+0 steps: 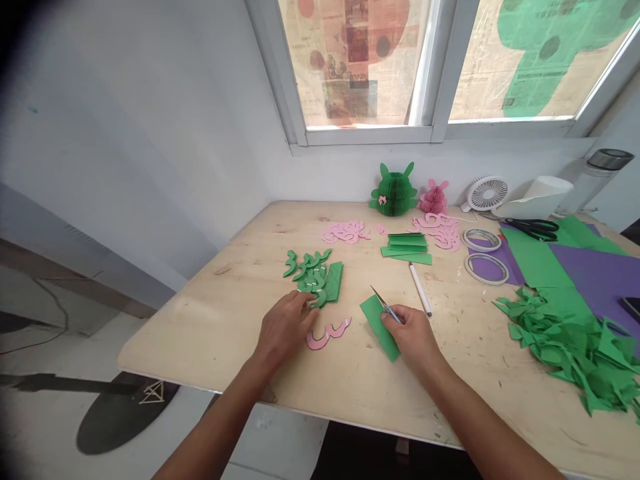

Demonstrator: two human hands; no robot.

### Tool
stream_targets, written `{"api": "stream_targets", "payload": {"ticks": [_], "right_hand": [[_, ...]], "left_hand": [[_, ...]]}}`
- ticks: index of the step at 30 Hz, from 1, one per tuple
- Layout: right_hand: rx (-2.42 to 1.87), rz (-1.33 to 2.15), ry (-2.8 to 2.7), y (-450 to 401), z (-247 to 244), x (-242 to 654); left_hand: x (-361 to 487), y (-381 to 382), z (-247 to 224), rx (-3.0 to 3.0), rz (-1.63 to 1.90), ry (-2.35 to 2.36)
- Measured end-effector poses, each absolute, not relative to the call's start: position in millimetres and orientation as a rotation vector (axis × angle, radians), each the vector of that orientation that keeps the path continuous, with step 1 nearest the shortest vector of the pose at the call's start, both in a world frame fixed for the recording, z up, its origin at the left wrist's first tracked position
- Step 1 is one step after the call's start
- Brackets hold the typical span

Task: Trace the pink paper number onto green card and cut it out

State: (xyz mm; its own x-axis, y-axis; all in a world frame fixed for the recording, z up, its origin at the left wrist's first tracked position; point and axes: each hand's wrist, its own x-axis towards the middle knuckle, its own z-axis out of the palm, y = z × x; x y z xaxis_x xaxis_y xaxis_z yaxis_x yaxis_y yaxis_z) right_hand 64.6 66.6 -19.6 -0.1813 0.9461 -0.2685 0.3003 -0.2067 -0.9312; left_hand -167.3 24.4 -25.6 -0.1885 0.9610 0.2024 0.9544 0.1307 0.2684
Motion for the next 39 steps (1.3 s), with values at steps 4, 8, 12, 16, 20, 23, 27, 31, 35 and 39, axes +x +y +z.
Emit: {"api": "stream_targets", "payload": {"ticks": [4, 8, 12, 16, 20, 23, 27, 31, 35, 39], "right_hand": [[-1.504, 1.367, -1.387, 69, -24, 64], [-1.532, 1.327, -1.359, 67, -23, 63], [-1.526, 1.305, -1.391, 62, -19, 64], [-1.501, 1.319, -1.365, 61, -19, 65], [-1.441, 1.377, -1.327, 61, -24, 67], [-1.422, 1.401, -1.299, 61, -27, 69], [-1.378, 1.459, -1.245, 60, -26, 69], [-1.358, 1.472, -1.248, 60, -25, 70], [-1.324, 1.494, -1.211, 60, -26, 71], [-1.303, 1.538, -1.175, 60, -25, 71]], "left_hand": [[-165, 28, -26, 2.002, 0.468, 2.368], [-166, 30, -27, 2.013, 0.419, 2.4], [-169, 30, -28, 2.018, 0.4, 2.449], [-164, 32, -26, 2.068, 0.412, 2.465], [-154, 42, -22, 2.22, 0.398, 2.394], [-149, 54, -19, 2.338, 0.372, 2.318], [-149, 64, -20, 2.43, 0.357, 2.238], [-147, 65, -22, 2.461, 0.395, 2.212], [-142, 62, -18, 2.421, 0.52, 2.255], [-140, 56, -11, 2.285, 0.707, 2.35]]}}
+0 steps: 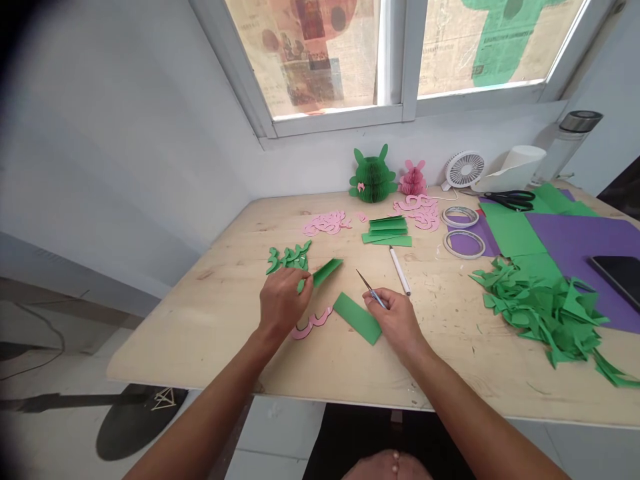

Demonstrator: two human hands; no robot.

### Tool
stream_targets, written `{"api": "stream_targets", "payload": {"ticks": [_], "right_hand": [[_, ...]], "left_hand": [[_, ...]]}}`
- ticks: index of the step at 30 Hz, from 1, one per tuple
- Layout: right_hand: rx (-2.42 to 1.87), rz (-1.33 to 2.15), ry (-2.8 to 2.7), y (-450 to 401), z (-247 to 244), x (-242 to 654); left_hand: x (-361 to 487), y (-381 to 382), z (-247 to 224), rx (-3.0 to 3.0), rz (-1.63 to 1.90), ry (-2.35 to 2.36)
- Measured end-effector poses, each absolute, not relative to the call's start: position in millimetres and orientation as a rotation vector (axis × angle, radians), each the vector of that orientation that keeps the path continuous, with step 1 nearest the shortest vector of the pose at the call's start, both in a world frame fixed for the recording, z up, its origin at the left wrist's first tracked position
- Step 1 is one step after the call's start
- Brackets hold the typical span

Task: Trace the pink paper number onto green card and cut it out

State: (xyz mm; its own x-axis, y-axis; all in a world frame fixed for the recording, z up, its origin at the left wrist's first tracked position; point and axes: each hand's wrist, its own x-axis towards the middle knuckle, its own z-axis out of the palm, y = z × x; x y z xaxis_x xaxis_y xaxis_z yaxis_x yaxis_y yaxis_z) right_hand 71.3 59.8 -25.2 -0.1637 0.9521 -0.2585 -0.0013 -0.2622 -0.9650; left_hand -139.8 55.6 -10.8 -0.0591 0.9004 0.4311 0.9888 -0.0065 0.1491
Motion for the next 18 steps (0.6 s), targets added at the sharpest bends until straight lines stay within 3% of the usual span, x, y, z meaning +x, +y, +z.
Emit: {"api": "stream_targets", "payload": {"ticks": [14, 18], "right_hand": [[-1.314, 1.353, -1.172, 52, -19, 86], [-1.344, 1.329, -1.271, 46, -17, 96]], "left_hand": [[-96, 12, -9, -2.151, -0.971, -2.151], [-124, -2, -10, -2.112, -0.594, -2.258]]}}
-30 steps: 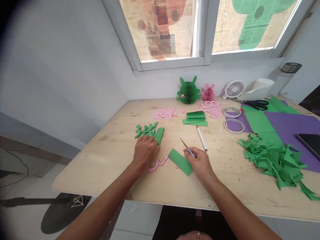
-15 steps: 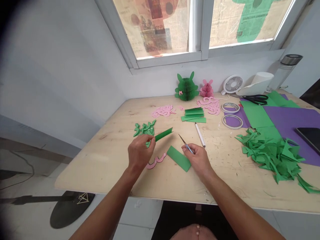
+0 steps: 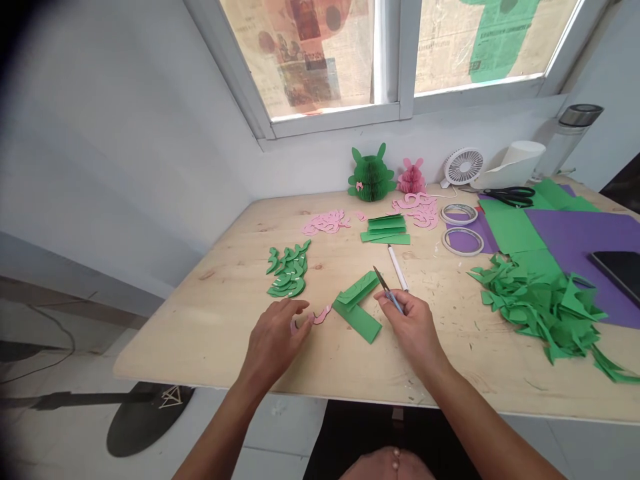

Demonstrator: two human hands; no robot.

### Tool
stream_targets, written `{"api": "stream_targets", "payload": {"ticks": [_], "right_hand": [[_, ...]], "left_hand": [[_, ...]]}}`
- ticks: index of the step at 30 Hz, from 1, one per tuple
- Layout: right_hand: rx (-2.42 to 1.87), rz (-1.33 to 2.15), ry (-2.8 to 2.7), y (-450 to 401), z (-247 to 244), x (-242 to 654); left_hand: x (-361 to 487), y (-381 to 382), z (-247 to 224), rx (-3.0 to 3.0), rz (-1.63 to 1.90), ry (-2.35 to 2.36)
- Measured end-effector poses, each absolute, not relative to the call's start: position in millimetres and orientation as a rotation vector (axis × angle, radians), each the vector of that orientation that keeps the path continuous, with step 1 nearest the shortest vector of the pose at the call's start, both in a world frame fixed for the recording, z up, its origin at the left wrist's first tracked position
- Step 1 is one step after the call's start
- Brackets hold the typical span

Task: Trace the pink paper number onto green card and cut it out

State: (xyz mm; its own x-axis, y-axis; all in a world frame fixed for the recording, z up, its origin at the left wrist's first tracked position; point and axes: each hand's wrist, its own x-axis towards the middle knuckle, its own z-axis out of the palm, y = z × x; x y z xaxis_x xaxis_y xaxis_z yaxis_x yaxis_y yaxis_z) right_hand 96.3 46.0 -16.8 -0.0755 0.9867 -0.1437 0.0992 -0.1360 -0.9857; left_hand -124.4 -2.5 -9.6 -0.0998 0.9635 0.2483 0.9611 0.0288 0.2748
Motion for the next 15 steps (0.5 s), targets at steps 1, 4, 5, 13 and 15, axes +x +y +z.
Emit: {"api": "stream_targets", "payload": {"ticks": [1, 4, 5, 13, 15], "right_hand": [[-1.349, 1.322, -1.317, 45, -17, 98], [-1.359, 1.29, -1.471, 44, -17, 99], [-1.363, 1.287, -1.515, 44, -17, 99], [-1.409, 1.098, -1.859, 39, -18, 104], [-1.42, 1.07, -1.926, 35, -16, 104]], "left_hand": [[-129, -4, -10, 2.107, 0.515, 2.258], [-136, -2, -10, 2.076, 0.36, 2.183], [-137, 0, -9, 2.064, 0.335, 2.153], [-136, 14, 2, 2.019, 0.269, 2.063], [-134, 12, 3, 2.003, 0.268, 2.058]]}}
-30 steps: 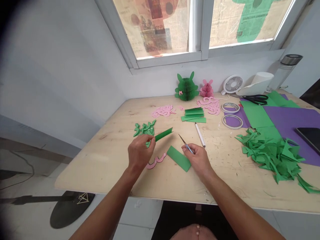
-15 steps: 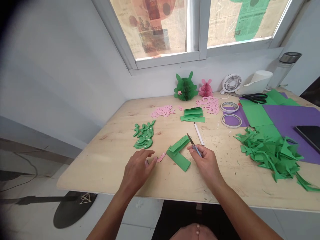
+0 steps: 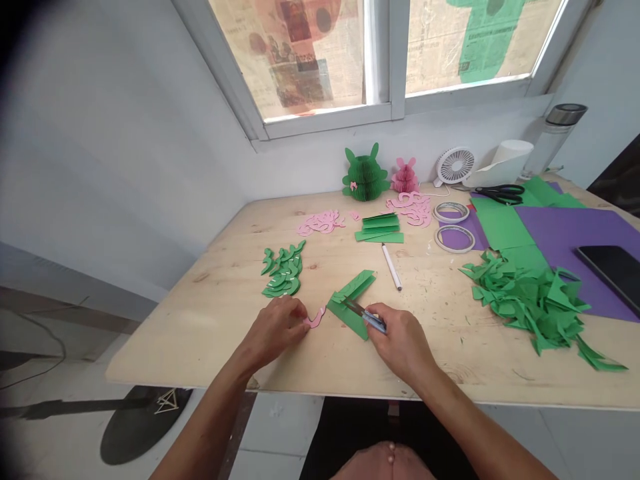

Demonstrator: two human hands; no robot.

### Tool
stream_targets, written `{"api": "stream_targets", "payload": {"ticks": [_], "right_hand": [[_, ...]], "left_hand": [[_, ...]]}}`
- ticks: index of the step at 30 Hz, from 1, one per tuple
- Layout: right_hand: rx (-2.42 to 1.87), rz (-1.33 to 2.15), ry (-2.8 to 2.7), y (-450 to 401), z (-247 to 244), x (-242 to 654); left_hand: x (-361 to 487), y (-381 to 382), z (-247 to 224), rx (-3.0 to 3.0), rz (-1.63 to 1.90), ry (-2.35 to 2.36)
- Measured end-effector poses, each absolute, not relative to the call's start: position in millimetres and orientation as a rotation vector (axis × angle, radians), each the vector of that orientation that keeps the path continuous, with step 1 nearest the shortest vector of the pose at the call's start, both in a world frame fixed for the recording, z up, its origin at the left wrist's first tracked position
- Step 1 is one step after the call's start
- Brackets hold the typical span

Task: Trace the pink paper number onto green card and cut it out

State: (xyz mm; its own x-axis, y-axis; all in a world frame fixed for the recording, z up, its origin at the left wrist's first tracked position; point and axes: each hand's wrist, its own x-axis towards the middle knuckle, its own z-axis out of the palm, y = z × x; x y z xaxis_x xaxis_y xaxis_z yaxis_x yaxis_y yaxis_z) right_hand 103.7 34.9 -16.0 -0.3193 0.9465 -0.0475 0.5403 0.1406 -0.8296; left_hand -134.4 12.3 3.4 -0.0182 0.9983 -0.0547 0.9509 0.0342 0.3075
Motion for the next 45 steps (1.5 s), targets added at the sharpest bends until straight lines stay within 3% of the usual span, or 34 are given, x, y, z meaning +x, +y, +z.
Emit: {"api": "stream_targets", "payload": {"ticks": [17, 23, 30, 36, 45], "right_hand": [[-1.418, 1.165, -1.855, 11, -19, 120], [-1.415, 1.106, -1.891, 20, -24, 120], [-1.526, 0.78, -2.087, 29, -21, 110], [-1.285, 1.16, -2.13, 4, -10, 97], [-1.359, 1.223, -1.839, 2, -17, 106]], "left_hand": [[-129, -3, 3, 1.777, 0.416, 2.037], [-132, -11, -9, 1.623, 0.614, 1.938], [-118, -19, -11, 1.054, 1.059, 1.563], [-111, -20, -12, 0.807, 1.214, 1.52], [-96, -11, -20, 0.946, 1.15, 1.512]]}}
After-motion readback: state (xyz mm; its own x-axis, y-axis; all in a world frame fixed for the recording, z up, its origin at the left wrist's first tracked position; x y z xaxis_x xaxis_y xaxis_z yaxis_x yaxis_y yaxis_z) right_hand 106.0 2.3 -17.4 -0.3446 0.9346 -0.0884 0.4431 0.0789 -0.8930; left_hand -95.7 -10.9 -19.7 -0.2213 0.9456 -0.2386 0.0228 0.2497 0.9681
